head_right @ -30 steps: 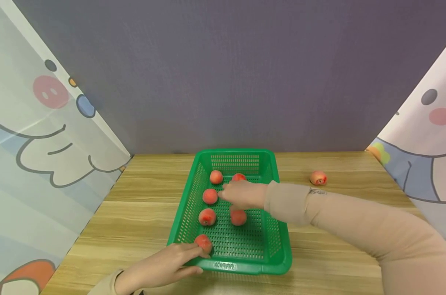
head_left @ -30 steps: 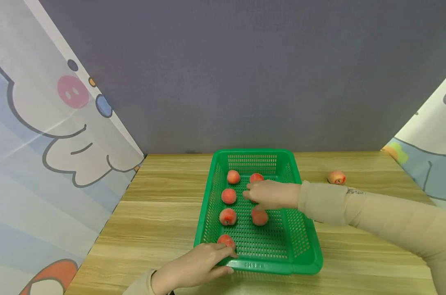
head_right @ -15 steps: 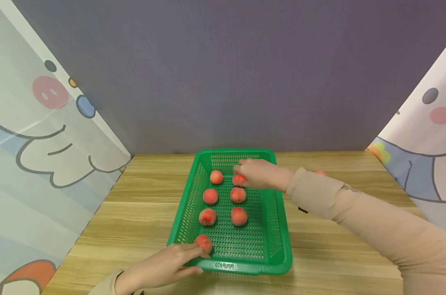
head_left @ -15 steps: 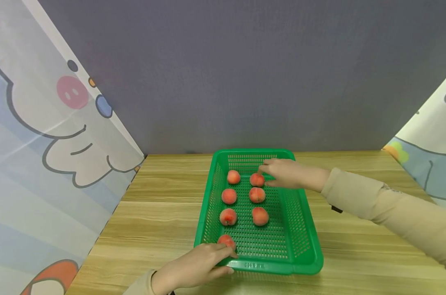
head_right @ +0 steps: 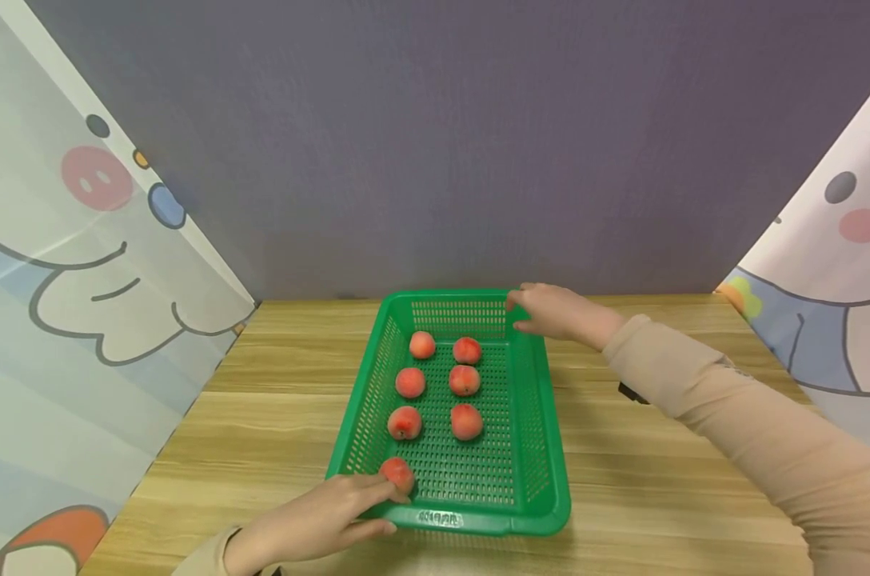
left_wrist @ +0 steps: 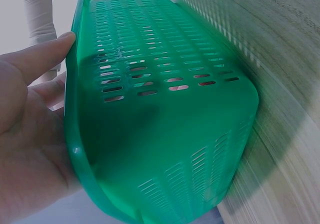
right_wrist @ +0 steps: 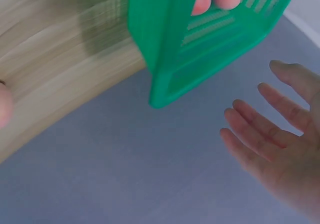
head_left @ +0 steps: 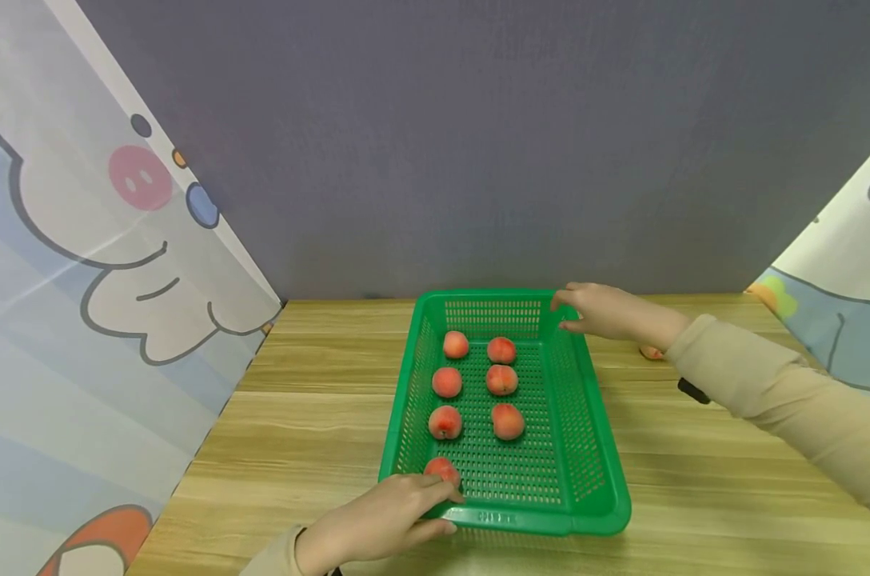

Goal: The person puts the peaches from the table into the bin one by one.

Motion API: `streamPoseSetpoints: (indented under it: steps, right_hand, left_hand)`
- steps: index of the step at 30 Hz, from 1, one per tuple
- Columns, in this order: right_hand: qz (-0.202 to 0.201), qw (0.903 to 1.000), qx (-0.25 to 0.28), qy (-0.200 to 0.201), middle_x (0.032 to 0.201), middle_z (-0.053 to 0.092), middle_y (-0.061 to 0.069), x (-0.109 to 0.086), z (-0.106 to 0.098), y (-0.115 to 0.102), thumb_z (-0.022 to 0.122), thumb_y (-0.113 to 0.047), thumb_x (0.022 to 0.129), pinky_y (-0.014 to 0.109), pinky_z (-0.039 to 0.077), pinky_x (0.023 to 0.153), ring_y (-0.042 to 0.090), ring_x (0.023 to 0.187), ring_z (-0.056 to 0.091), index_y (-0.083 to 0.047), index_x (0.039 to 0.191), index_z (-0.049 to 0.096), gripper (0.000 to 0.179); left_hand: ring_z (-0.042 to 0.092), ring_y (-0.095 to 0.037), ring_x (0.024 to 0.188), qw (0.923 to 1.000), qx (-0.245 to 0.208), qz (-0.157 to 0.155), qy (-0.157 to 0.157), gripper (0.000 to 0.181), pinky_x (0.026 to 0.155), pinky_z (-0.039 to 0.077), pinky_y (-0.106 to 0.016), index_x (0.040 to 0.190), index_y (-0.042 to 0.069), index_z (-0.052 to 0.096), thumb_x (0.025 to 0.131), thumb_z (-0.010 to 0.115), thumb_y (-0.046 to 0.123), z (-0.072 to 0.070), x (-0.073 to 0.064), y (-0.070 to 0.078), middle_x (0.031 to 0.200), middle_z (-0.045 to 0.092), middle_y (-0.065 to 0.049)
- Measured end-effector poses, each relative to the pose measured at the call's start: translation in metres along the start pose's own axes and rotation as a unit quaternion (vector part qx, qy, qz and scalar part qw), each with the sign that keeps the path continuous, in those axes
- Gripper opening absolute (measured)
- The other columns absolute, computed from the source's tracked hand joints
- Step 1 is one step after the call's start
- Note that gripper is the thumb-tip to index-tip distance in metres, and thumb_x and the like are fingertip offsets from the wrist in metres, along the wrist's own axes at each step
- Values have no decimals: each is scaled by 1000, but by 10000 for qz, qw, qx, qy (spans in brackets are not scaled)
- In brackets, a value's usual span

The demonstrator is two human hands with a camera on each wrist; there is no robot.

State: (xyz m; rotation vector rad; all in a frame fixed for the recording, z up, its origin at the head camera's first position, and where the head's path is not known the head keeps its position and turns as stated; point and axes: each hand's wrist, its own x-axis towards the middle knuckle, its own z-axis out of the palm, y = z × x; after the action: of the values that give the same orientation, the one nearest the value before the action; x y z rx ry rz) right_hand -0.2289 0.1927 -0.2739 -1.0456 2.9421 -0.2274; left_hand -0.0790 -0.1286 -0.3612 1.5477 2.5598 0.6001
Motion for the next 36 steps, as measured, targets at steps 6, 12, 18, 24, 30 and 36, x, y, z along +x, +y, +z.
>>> streamPoseSetpoints:
  steps: [6, 12, 18, 24, 30, 36]
  right_hand:
    - [321, 9992, 211, 115, 102, 56, 18, -5, -2, 25, 62, -9, 82, 42, 47, 71, 31, 87, 56, 2, 105, 57, 26]
    - [537, 9979, 315, 181, 100, 57, 22, -11, 3, 53, 61, -8, 82, 45, 46, 74, 37, 90, 55, 7, 103, 55, 26]
    - [831, 9956, 415, 137, 96, 57, 25, -18, 11, 77, 60, -7, 81, 49, 45, 75, 42, 91, 53, 10, 101, 55, 26]
    - [1108, 9926, 498, 3, 99, 55, 32, -25, 18, 94, 58, -8, 83, 51, 44, 75, 46, 92, 51, 13, 104, 53, 31]
    - [1273, 9901, 595, -3, 97, 55, 32, -31, 24, 103, 56, -8, 83, 51, 43, 74, 47, 92, 51, 12, 104, 53, 29]
    - [1381, 9884, 629, 56, 93, 55, 31, -37, 34, 111, 56, -8, 83, 51, 43, 72, 46, 88, 52, 13, 103, 52, 29]
  left_hand:
    - [56, -2, 92, 10000, -15, -25, -46, 27, 75, 43, -13, 108, 11, 55, 91, 47, 31, -1, 1, 0, 100, 60, 5]
    - [55, -3, 93, 10000, -5, -47, -77, 27, 76, 44, -15, 108, 11, 55, 91, 48, 30, -1, 1, 1, 101, 60, 6]
    - [55, -3, 94, 9999, -7, -55, -92, 26, 76, 44, -16, 109, 12, 55, 91, 49, 30, -1, 2, 1, 101, 60, 6]
    - [55, -3, 94, 9999, -5, -48, -88, 27, 77, 44, -17, 108, 11, 56, 91, 49, 30, -2, 1, 2, 101, 60, 6]
    - [55, -3, 94, 10000, 7, -38, -61, 28, 77, 44, -17, 108, 10, 56, 91, 48, 30, -2, 1, 2, 101, 60, 6]
    - [55, -3, 94, 10000, -2, -45, -64, 25, 77, 44, -16, 108, 11, 56, 90, 51, 27, -2, 1, 2, 101, 60, 6]
